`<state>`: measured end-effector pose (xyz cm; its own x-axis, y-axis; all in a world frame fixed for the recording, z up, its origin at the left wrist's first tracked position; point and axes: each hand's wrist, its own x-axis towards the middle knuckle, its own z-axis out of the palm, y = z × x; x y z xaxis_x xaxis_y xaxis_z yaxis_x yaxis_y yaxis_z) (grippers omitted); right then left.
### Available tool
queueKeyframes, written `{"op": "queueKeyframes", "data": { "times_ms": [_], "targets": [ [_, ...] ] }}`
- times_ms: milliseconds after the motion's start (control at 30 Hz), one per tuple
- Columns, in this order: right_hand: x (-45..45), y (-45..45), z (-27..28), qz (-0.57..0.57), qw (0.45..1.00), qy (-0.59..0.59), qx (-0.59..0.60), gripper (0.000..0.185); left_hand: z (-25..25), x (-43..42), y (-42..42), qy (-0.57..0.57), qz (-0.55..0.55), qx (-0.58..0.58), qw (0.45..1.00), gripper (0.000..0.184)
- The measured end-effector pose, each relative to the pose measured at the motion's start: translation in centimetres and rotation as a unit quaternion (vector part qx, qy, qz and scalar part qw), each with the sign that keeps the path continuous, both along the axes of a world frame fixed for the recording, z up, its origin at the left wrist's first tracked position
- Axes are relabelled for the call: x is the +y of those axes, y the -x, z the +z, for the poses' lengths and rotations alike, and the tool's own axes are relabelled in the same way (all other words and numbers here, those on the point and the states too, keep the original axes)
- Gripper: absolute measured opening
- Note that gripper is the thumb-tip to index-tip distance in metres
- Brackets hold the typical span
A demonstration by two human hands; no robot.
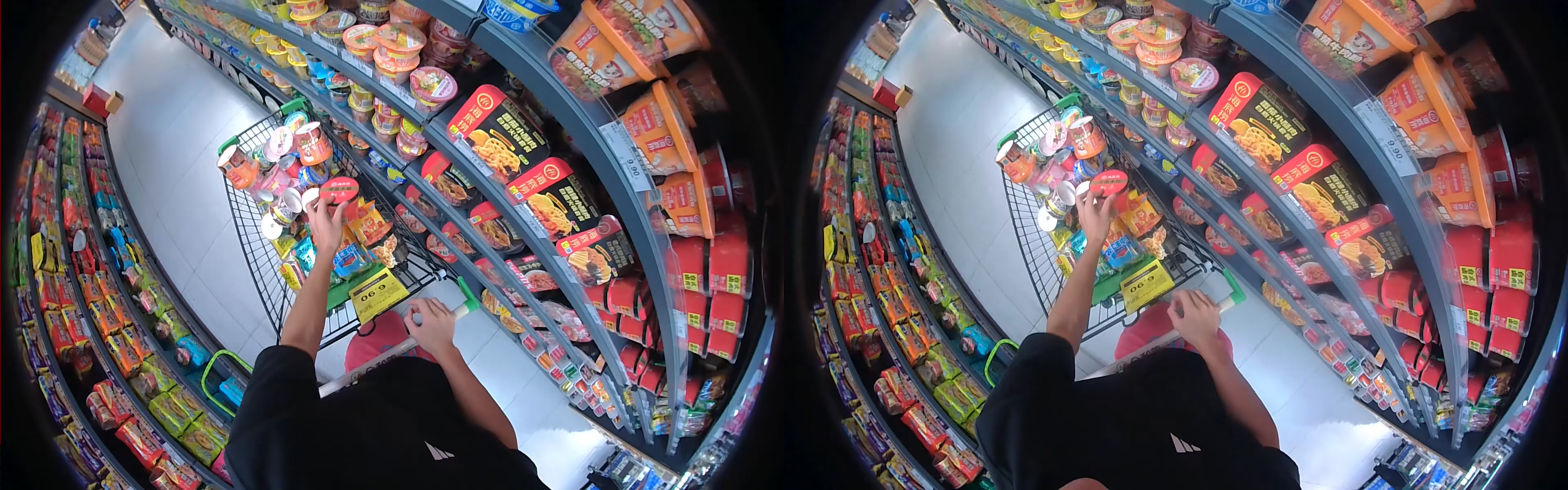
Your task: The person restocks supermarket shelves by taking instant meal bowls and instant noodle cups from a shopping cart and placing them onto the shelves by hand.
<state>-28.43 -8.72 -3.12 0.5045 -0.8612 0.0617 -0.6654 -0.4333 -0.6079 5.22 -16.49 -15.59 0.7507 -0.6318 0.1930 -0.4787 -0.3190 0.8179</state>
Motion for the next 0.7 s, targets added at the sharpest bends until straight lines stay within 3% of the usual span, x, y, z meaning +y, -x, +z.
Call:
{"op": "queueKeyframes", "data": {
  "times_ms": [133,267,367,467,500,633,700],
  "targets": [
    [-0.9,-1.0,1.0,-0.07,0.978,-0.165,-0.104,0.04,8.3,5.6,3.1,0.085,-0.045,0.021,0.995,0.04],
    [-2.5,-3.2,5.3,0.0,0.978,-0.141,-0.151,0.082,16.8,10.9,7.4,0.069,-0.111,-0.013,0.991,0.042],
    [-2.9,-4.6,7.4,0.052,0.979,-0.12,-0.158,0.113,17.4,13.5,10.3,0.096,-0.143,0.1,0.98,0.042],
    [-2.3,-5.3,5.6,0.046,0.949,-0.165,-0.264,0.121,18.3,14.4,13.2,0.139,-0.128,0.257,0.948,0.04],
    [-2.0,-5.3,5.6,0.046,0.948,-0.183,-0.257,0.125,18.3,14.5,13.5,0.13,-0.143,0.187,0.963,0.042],
    [-0.4,-3.6,5.4,0.019,0.918,-0.254,-0.305,0.113,19.1,15.8,14.2,0.114,-0.143,0.294,0.938,0.04],
    [-0.1,-2.5,5.1,-0.014,0.868,-0.345,-0.356,0.107,19.4,16.4,13.6,0.117,-0.16,0.319,0.927,0.036]
  ]
}}
